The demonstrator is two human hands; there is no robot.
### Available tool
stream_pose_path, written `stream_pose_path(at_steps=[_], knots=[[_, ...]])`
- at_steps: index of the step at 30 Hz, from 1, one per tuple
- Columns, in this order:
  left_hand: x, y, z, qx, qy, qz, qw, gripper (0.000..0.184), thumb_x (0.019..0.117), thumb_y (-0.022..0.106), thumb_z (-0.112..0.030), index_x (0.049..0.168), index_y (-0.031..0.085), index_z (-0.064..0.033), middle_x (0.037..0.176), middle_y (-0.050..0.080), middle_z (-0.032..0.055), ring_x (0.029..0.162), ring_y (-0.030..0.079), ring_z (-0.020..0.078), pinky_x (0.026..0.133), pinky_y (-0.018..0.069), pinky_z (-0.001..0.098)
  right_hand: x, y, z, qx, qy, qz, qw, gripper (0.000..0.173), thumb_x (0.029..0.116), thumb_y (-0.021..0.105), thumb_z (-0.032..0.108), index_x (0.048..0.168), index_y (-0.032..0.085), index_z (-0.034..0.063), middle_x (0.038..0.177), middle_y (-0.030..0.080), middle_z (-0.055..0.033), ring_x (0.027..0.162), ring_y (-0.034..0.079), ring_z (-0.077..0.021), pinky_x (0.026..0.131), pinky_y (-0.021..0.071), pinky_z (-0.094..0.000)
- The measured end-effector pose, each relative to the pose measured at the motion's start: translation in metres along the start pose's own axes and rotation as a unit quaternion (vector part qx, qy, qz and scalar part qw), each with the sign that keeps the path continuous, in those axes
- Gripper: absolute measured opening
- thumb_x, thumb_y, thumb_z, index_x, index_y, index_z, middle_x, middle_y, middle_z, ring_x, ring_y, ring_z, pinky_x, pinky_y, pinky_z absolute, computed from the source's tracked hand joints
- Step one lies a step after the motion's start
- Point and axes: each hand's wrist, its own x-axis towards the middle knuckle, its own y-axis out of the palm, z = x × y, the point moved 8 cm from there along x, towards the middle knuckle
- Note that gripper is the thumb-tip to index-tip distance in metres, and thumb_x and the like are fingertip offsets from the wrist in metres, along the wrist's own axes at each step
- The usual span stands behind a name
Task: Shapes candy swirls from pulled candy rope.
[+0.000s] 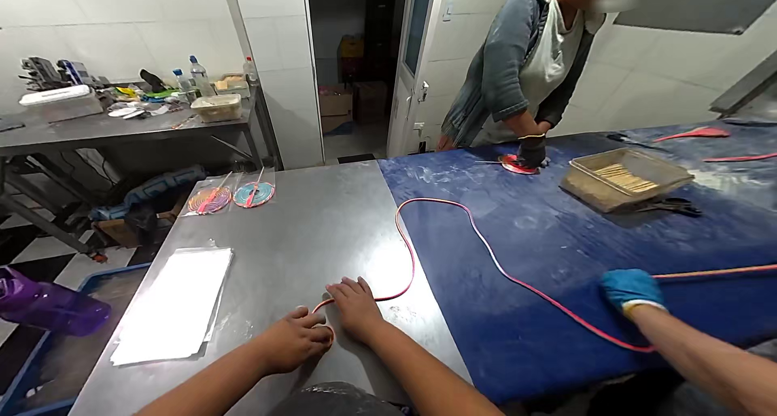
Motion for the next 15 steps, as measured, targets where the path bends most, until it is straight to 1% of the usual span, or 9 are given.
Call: stream_pose_path(at_steps=[1, 2, 3, 4, 6, 7, 9, 11, 15], knots=[[0.002, 0.003, 0.005, -0.025, -0.024, 0.019, 0.999, 0.024, 0.1061, 0.052, -0.021, 0.120, 0.072, -0.0190, 0.134, 0.068, -0.0030, 0.136, 0.054, 0.0258, 0.102, 0.0466, 0.0550, 0.003, 0.001, -0.007, 0.006, 0.016, 0.005, 1.000, 0.041, 0.1078, 0.039, 0.025, 0.141, 0.062, 0.0248, 0.145, 0.061, -0.0012, 0.144, 0.047, -0.0242, 0.122, 0.0298, -0.0568], [0.002, 0.006, 0.013, -0.050, -0.063, 0.030, 0.996, 0.024, 0.1056, 0.054, -0.028, 0.117, 0.072, -0.0183, 0.130, 0.069, -0.0013, 0.135, 0.055, 0.0263, 0.104, 0.0449, 0.0563, 0.004, -0.001, -0.015, 0.005, 0.027, -0.015, 1.000, 0.037, 0.1067, 0.042, 0.028, 0.130, 0.070, 0.0227, 0.132, 0.067, -0.0038, 0.133, 0.056, -0.0250, 0.116, 0.0388, -0.0537], [-0.001, 0.008, 0.021, -0.073, -0.112, 0.033, 0.990, 0.027, 0.1043, 0.056, -0.035, 0.115, 0.073, -0.0175, 0.128, 0.070, 0.0006, 0.134, 0.056, 0.0273, 0.105, 0.0435, 0.0576, 0.001, -0.004, -0.022, 0.002, 0.040, -0.034, 0.999, 0.035, 0.1062, 0.044, 0.032, 0.122, 0.074, 0.0205, 0.122, 0.070, -0.0057, 0.123, 0.061, -0.0260, 0.109, 0.0444, -0.0514], [-0.005, 0.011, 0.029, -0.090, -0.165, 0.033, 0.982, 0.032, 0.1029, 0.057, -0.042, 0.115, 0.074, -0.0180, 0.126, 0.071, 0.0016, 0.133, 0.056, 0.0277, 0.106, 0.0427, 0.0584, -0.005, -0.007, -0.029, 0.000, 0.054, -0.043, 0.998, 0.036, 0.1058, 0.045, 0.035, 0.116, 0.075, 0.0185, 0.116, 0.071, -0.0070, 0.118, 0.063, -0.0269, 0.104, 0.0469, -0.0504], [-0.016, 0.014, 0.043, -0.105, -0.263, 0.030, 0.959, 0.039, 0.1012, 0.054, -0.051, 0.114, 0.075, -0.0205, 0.125, 0.072, 0.0018, 0.132, 0.057, 0.0265, 0.107, 0.0416, 0.0578, -0.021, -0.012, -0.038, -0.009, 0.063, -0.049, 0.997, 0.038, 0.1046, 0.044, 0.038, 0.111, 0.075, 0.0167, 0.110, 0.071, -0.0074, 0.112, 0.064, -0.0273, 0.098, 0.0491, -0.0483], [-0.021, 0.014, 0.049, -0.107, -0.310, 0.032, 0.944, 0.041, 0.0997, 0.054, -0.054, 0.112, 0.076, -0.0212, 0.123, 0.072, 0.0015, 0.131, 0.057, 0.0255, 0.108, 0.0409, 0.0567, -0.029, -0.013, -0.041, -0.016, 0.056, -0.056, 0.997, 0.038, 0.1041, 0.044, 0.039, 0.109, 0.075, 0.0163, 0.107, 0.072, -0.0072, 0.108, 0.065, -0.0271, 0.095, 0.0505, -0.0473], [-0.027, 0.013, 0.053, -0.095, -0.386, 0.040, 0.917, 0.044, 0.0966, 0.053, -0.055, 0.104, 0.076, -0.0183, 0.115, 0.073, 0.0042, 0.124, 0.060, 0.0267, 0.105, 0.0417, 0.0553, -0.050, -0.013, -0.043, -0.032, 0.031, -0.089, 0.995, 0.036, 0.1026, 0.047, 0.039, 0.101, 0.075, 0.0156, 0.097, 0.071, -0.0063, 0.099, 0.067, -0.0259, 0.088, 0.0532, -0.0452], [-0.028, 0.013, 0.056, -0.077, -0.440, 0.056, 0.893, 0.047, 0.0948, 0.049, -0.055, 0.098, 0.074, -0.0150, 0.109, 0.072, 0.0065, 0.118, 0.062, 0.0282, 0.101, 0.0430, 0.0545, -0.068, -0.014, -0.043, -0.054, 0.015, -0.130, 0.990, 0.033, 0.0998, 0.050, 0.039, 0.093, 0.073, 0.0160, 0.088, 0.069, -0.0042, 0.090, 0.067, -0.0238, 0.082, 0.0546, -0.0432], [-0.026, 0.020, 0.063, -0.085, -0.495, 0.104, 0.858, 0.053, 0.0998, 0.038, -0.050, 0.097, 0.074, -0.0109, 0.108, 0.074, 0.0105, 0.114, 0.065, 0.0315, 0.097, 0.0452, 0.0576, -0.092, -0.016, -0.036, -0.094, 0.038, -0.168, 0.981, 0.032, 0.0954, 0.053, 0.044, 0.086, 0.071, 0.0191, 0.080, 0.066, -0.0007, 0.081, 0.066, -0.0209, 0.073, 0.0535, -0.0408]])
